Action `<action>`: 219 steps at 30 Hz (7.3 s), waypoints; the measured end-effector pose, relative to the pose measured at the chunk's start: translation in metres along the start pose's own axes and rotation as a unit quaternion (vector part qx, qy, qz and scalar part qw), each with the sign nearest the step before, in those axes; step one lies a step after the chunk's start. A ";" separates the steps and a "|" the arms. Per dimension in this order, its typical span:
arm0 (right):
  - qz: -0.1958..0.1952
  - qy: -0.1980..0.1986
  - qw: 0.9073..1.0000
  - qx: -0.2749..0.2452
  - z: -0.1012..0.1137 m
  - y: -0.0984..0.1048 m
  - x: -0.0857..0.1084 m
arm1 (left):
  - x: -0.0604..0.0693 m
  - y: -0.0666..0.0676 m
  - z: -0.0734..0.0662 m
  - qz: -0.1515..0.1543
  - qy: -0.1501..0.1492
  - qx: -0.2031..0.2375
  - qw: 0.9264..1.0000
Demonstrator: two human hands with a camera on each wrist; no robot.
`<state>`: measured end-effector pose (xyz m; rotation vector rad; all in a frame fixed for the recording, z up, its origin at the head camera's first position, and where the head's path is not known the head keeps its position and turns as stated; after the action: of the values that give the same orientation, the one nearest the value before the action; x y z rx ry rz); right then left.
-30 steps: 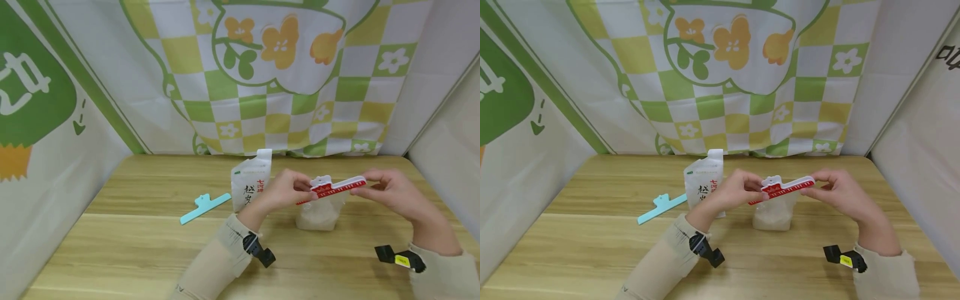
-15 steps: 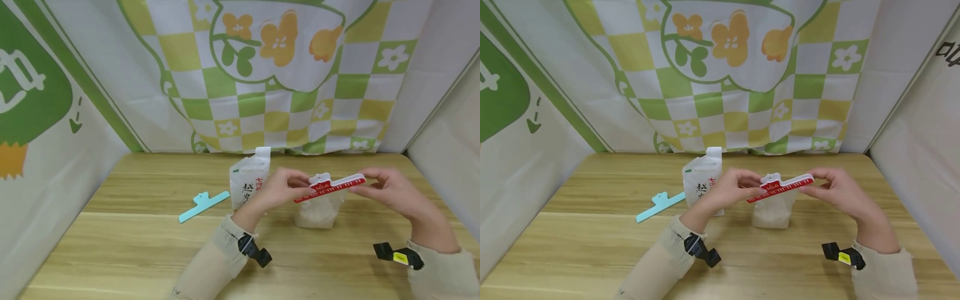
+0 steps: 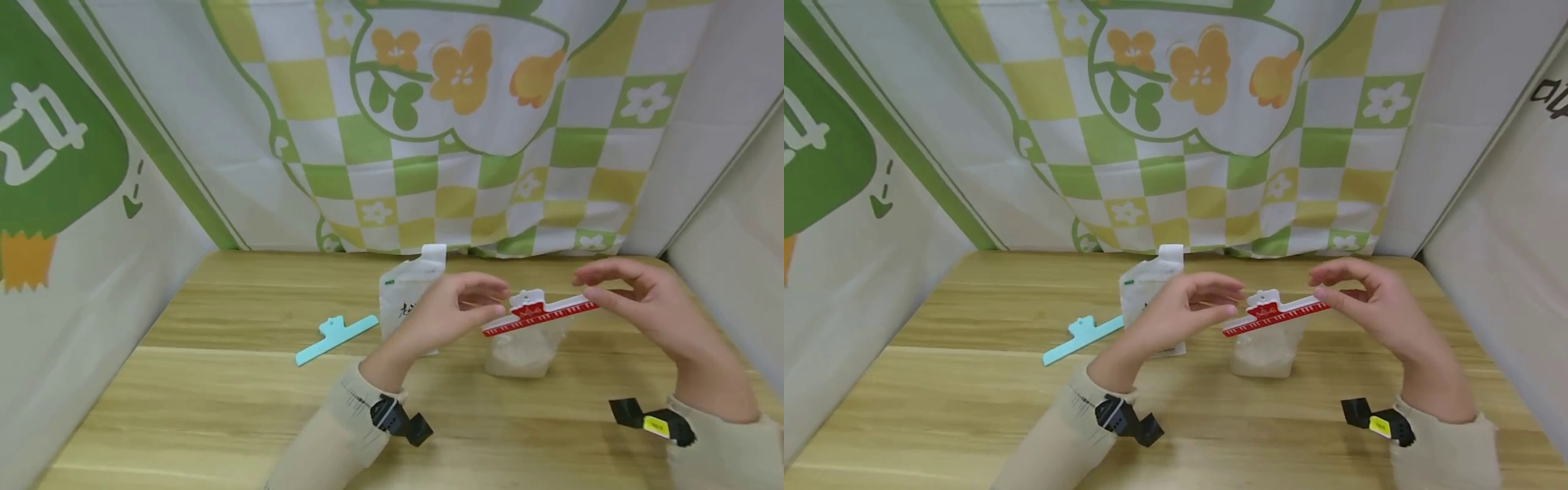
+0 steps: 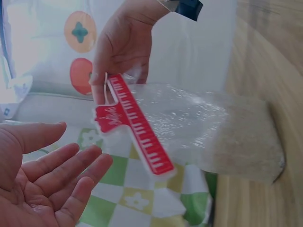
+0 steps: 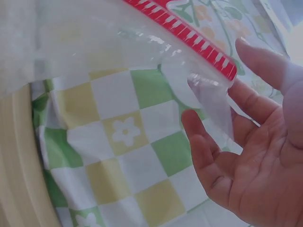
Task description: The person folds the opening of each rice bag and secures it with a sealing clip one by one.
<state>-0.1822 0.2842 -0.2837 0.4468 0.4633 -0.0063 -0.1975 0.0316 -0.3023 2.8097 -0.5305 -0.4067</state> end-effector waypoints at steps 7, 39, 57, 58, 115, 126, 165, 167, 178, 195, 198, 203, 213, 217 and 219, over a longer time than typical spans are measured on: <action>-0.042 -0.008 0.999 0.029 0.021 -0.001 -0.008 | 0.017 0.020 -0.020 -0.031 -0.039 0.005 0.999; -0.027 0.019 0.995 -0.090 0.080 -0.103 -0.041 | 0.037 0.158 0.010 -0.200 -0.004 -0.032 0.979; 0.022 -0.050 0.994 -0.091 0.071 -0.158 -0.056 | 0.025 0.156 0.048 -0.107 0.058 -0.011 0.992; 0.022 -0.054 0.994 -0.091 0.069 -0.160 -0.056 | 0.024 0.155 0.049 -0.104 0.059 -0.009 0.993; -0.005 -0.100 0.986 -0.131 0.058 -0.184 -0.057 | 0.022 0.140 0.048 -0.045 0.004 0.022 0.999; -0.003 -0.097 0.987 -0.131 0.058 -0.184 -0.054 | 0.022 0.135 0.049 -0.037 -0.008 0.020 0.999; -0.002 -0.095 0.987 -0.126 0.057 -0.183 -0.054 | 0.017 0.129 0.057 -0.038 0.015 -0.021 0.999; -0.002 -0.094 0.987 -0.127 0.057 -0.184 -0.054 | 0.017 0.129 0.058 -0.039 0.013 -0.024 0.999; 0.004 -0.092 0.988 -0.126 0.057 -0.184 -0.054 | 0.018 0.126 0.053 -0.035 -0.014 -0.024 0.999; 0.050 -0.131 0.981 -0.131 0.055 -0.188 -0.053 | 0.016 0.127 0.051 -0.053 -0.010 -0.051 0.997; 0.046 -0.139 0.982 -0.117 0.054 -0.189 -0.052 | 0.016 0.126 0.052 -0.051 -0.008 -0.053 0.997; 0.039 -0.135 0.984 -0.110 0.054 -0.189 -0.053 | 0.016 0.127 0.052 -0.051 -0.014 -0.050 0.997; 0.028 -0.123 0.988 -0.093 0.054 -0.187 -0.054 | 0.018 0.126 0.047 -0.050 -0.018 -0.082 0.995; 0.027 -0.116 0.988 -0.094 0.054 -0.187 -0.053 | 0.018 0.124 0.044 -0.053 -0.011 -0.101 0.993; 0.029 -0.116 0.988 -0.097 0.054 -0.187 -0.053 | 0.018 0.123 0.042 -0.058 -0.007 -0.104 0.993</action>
<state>-0.2260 0.0877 -0.2950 0.2642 0.2191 0.0424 -0.2333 -0.0943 -0.3092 2.6448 -0.3098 -0.4766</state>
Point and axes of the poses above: each hand's wrist, its own x-axis away from the middle knuckle, its own y-axis out of the back of the hand, z = x × y, the point moved 5 cm from there along -x, towards the middle knuckle, and after that the axes turned 12 degrees about -z, right-handed, at the moved point
